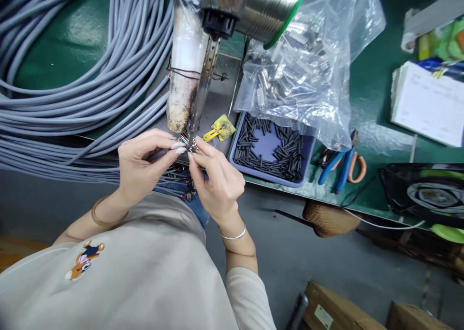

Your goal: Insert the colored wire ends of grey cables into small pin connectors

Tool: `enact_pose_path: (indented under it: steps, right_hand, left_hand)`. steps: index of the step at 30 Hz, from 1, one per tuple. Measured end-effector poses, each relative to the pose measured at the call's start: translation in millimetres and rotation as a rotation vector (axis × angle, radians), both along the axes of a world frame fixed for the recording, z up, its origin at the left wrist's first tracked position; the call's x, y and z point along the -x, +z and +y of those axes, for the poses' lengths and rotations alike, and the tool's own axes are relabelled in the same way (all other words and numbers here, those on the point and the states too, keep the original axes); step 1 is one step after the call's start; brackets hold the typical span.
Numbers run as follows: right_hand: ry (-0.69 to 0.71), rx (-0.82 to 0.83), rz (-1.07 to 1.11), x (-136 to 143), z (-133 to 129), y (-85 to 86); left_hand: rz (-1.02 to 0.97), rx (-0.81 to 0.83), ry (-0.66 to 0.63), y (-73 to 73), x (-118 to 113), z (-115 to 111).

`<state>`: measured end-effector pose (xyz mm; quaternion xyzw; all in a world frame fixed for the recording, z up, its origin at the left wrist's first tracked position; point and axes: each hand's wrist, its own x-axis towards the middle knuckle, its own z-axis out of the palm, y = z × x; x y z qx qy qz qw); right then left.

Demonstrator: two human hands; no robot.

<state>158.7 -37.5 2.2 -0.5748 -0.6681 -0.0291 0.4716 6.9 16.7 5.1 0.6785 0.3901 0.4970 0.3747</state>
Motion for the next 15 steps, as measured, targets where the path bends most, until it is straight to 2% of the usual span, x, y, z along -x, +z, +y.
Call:
enact_pose_path:
  steps: [7, 15]
  right_hand:
    - [0.021, 0.032, 0.043, -3.1, -1.1, -4.3]
    - [0.015, -0.002, 0.021, -3.6, 4.4, 0.0]
  left_hand:
    - [0.019, -0.007, -0.028, -2.7, 0.1, -1.0]
    - [0.079, -0.065, -0.009, 1.6, 1.8, 0.9]
